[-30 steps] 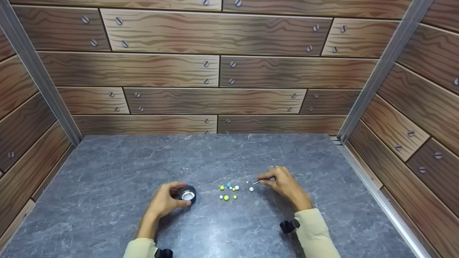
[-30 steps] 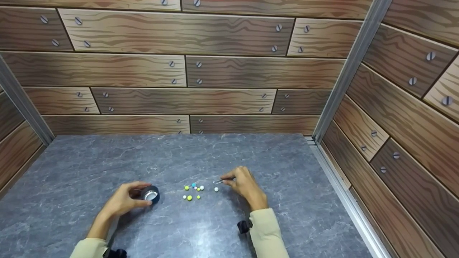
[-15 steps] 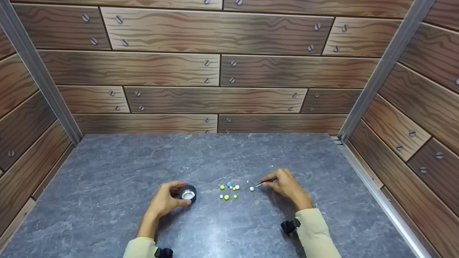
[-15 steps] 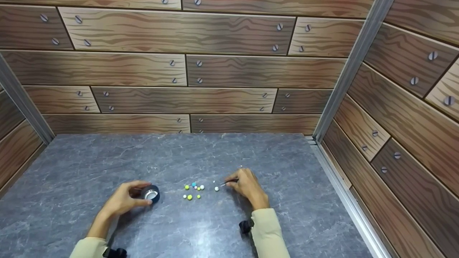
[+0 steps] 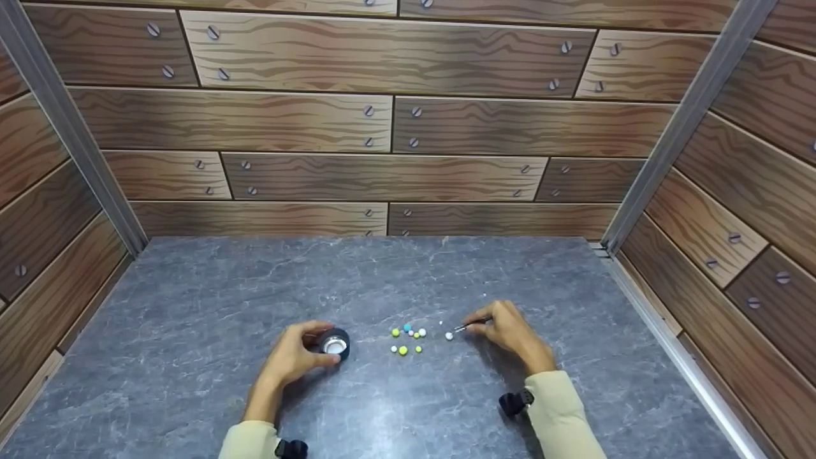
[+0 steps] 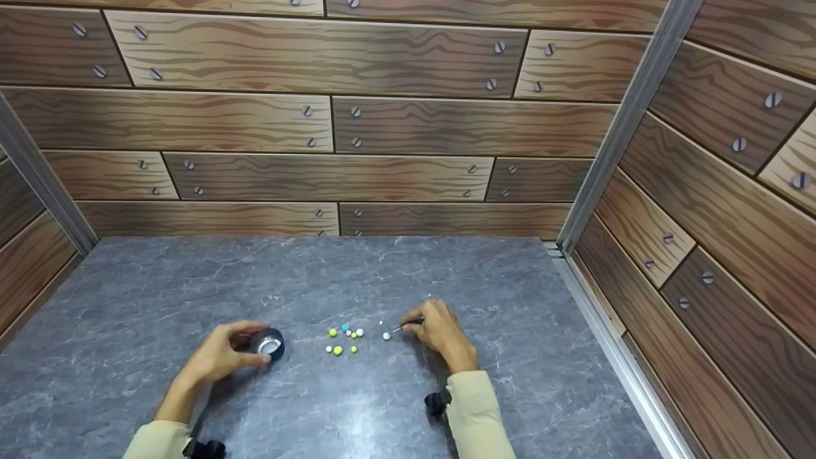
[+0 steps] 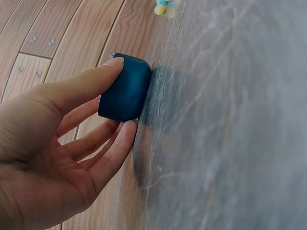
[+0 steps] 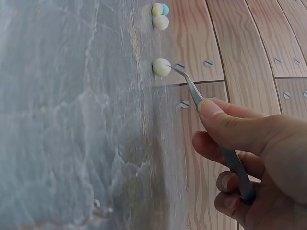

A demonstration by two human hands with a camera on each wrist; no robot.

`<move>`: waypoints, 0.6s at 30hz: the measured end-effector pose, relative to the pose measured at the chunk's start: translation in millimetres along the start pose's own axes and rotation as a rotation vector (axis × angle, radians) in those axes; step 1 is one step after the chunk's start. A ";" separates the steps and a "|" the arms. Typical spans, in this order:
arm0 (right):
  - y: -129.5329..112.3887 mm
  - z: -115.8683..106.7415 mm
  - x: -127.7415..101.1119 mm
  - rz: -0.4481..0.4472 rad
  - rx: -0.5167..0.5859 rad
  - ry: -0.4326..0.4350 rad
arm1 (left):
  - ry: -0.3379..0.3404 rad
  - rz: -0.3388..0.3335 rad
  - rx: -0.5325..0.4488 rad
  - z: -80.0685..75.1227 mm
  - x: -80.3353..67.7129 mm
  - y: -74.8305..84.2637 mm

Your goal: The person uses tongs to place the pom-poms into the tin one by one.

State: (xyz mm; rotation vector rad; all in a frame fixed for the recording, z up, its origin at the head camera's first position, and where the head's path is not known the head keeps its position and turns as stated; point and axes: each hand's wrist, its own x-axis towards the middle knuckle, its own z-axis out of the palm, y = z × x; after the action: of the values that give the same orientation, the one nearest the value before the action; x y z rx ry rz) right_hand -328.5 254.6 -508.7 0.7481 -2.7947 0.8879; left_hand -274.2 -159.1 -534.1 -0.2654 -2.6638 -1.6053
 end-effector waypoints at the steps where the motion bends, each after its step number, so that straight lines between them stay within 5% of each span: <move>1: -0.1 -0.1 -0.2 -0.004 0.000 0.001 | -0.001 0.000 -0.002 0.0 0.0 -0.1; 18: -11.7 -4.8 2.6 -0.052 0.011 0.028 | 0.003 -0.005 0.004 1.1 -0.5 0.2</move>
State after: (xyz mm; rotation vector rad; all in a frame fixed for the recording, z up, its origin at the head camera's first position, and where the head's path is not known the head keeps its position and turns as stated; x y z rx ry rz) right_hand -325.3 247.9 -498.1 0.8002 -2.7352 0.8985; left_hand -273.7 -158.1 -534.5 -0.2557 -2.6675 -1.5997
